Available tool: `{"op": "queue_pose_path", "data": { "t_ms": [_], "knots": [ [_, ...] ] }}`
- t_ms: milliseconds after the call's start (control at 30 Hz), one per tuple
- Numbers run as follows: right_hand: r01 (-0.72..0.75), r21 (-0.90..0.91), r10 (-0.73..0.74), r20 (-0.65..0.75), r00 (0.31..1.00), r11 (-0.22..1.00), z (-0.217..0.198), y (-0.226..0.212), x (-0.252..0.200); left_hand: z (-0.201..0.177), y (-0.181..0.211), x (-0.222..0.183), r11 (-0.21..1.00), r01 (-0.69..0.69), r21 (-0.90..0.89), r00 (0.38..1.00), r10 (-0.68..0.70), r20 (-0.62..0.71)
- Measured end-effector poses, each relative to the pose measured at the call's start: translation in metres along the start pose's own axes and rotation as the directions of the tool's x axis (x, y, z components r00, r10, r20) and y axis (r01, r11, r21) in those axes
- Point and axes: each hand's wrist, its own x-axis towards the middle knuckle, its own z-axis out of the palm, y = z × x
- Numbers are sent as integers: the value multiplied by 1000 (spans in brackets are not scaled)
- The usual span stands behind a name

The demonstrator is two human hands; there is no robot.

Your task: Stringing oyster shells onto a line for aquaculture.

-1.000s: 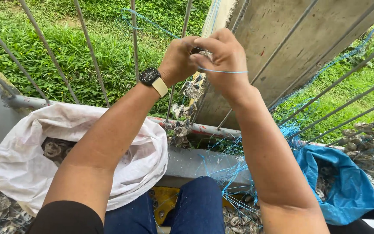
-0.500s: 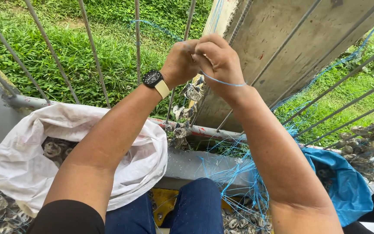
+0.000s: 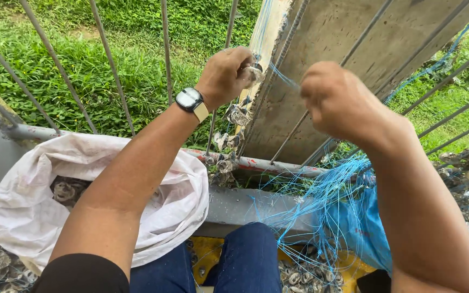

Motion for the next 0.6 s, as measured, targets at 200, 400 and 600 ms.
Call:
{"op": "queue_pose_path", "data": {
  "t_ms": [200,400,600],
  "knots": [
    [378,559,-416,-65,907,738,31,-104,-81,-1,-1,3,983,137,-126,990,-130,62],
    [150,904,-355,1,935,399,180,-172,-168,-3,-1,7,950,227,-215,973,-211,95],
    [-186,897,177,124,976,401,290,-171,-202,-4,5,9,928,289,-236,955,-262,140]
  ]
}}
